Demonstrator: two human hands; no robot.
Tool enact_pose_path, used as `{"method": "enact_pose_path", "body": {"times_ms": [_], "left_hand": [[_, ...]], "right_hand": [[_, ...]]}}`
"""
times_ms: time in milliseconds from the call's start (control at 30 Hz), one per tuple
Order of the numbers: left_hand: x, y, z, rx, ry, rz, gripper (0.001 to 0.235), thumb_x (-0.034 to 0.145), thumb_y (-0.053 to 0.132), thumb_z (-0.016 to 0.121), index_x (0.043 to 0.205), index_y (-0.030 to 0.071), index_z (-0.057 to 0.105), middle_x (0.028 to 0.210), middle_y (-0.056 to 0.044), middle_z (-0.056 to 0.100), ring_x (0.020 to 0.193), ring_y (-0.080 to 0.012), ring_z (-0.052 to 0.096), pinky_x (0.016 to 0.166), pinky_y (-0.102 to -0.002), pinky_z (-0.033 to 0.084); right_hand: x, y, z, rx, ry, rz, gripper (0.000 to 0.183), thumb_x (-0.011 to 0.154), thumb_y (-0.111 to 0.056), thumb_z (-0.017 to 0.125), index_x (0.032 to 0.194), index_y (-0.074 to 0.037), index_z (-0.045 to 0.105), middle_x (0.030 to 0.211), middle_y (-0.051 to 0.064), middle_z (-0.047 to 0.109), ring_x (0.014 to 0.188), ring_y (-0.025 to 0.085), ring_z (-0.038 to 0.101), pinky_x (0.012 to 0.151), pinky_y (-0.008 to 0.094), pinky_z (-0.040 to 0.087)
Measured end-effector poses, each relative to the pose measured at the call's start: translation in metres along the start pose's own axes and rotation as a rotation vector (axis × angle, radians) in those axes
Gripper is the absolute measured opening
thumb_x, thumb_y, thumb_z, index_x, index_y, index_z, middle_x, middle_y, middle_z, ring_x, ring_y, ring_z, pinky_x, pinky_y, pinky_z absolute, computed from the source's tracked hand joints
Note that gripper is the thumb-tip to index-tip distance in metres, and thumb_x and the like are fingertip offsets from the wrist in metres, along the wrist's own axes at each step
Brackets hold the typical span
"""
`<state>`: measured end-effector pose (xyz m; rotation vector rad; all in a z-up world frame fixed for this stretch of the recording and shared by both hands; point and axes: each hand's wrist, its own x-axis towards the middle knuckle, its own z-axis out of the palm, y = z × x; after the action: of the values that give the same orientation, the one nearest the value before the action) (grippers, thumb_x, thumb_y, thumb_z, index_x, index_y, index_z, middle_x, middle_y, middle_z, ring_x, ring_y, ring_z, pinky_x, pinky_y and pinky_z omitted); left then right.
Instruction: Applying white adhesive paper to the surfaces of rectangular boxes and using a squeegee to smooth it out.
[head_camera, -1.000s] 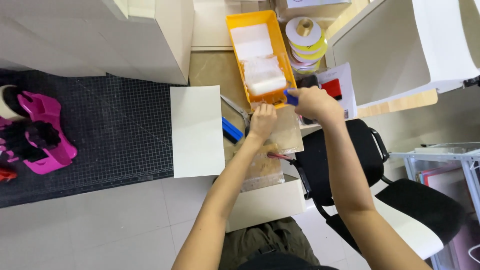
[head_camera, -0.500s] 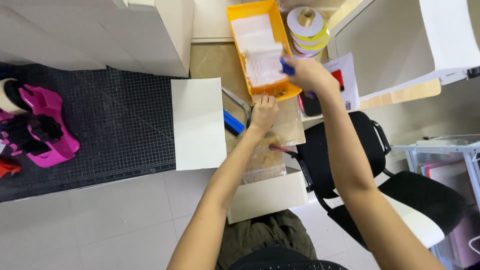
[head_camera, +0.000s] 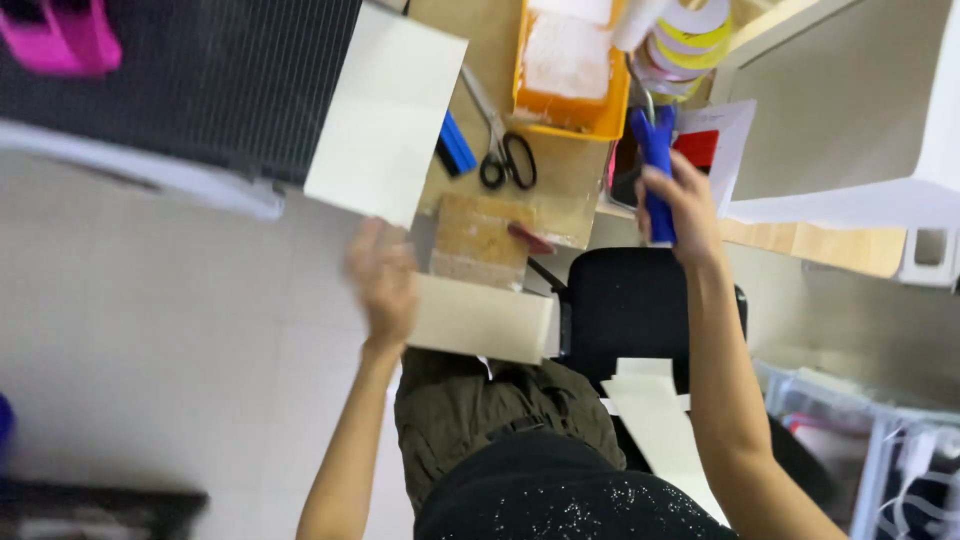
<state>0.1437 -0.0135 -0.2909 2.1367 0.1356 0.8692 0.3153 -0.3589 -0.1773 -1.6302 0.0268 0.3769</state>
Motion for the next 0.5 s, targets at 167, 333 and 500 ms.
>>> {"method": "enact_pose_path", "body": {"times_ms": [167,333,500], "left_hand": [[-0.192,0.013,0.007,0.092,0.729,-1.042,0.062,0.096,0.005,0.071,0.144,-0.002,0.034,0.138,-0.028,0.036,0.132,-0.0468,0.039,0.117,-0.054,0.027],[-0.211,0.096,0.108,-1.625,0.378,-2.179,0.128,0.075,0.085,0.058,0.16,0.023,-0.015,0.163,-0.032,0.0,0.144,-0.0578,0.019,0.108,-0.077,0.016],[-0.19,0.089,0.108,-1.75,0.516,-1.78,0.112,0.08,0.089,0.047,0.158,0.028,-0.005,0.156,-0.022,0.027,0.139,-0.0438,0.041,0.103,-0.071,0.037]], "right_hand": [[-0.106,0.03,-0.031,0.195,-0.295,0.067,0.054,0.088,-0.001,0.06,0.139,-0.007,0.044,0.082,0.018,0.053,0.037,0.028,0.06,0.024,0.036,0.048],[-0.159,-0.002,-0.03,-0.437,-0.557,0.163,0.068,0.096,-0.004,0.049,0.157,-0.009,0.022,0.07,0.018,0.059,0.034,0.023,0.057,0.023,0.033,0.05],[-0.163,-0.02,-0.028,-0.962,-0.681,0.102,0.053,0.093,-0.016,0.06,0.145,-0.025,0.053,0.066,0.017,0.067,0.034,0.024,0.06,0.027,0.031,0.049]]}}
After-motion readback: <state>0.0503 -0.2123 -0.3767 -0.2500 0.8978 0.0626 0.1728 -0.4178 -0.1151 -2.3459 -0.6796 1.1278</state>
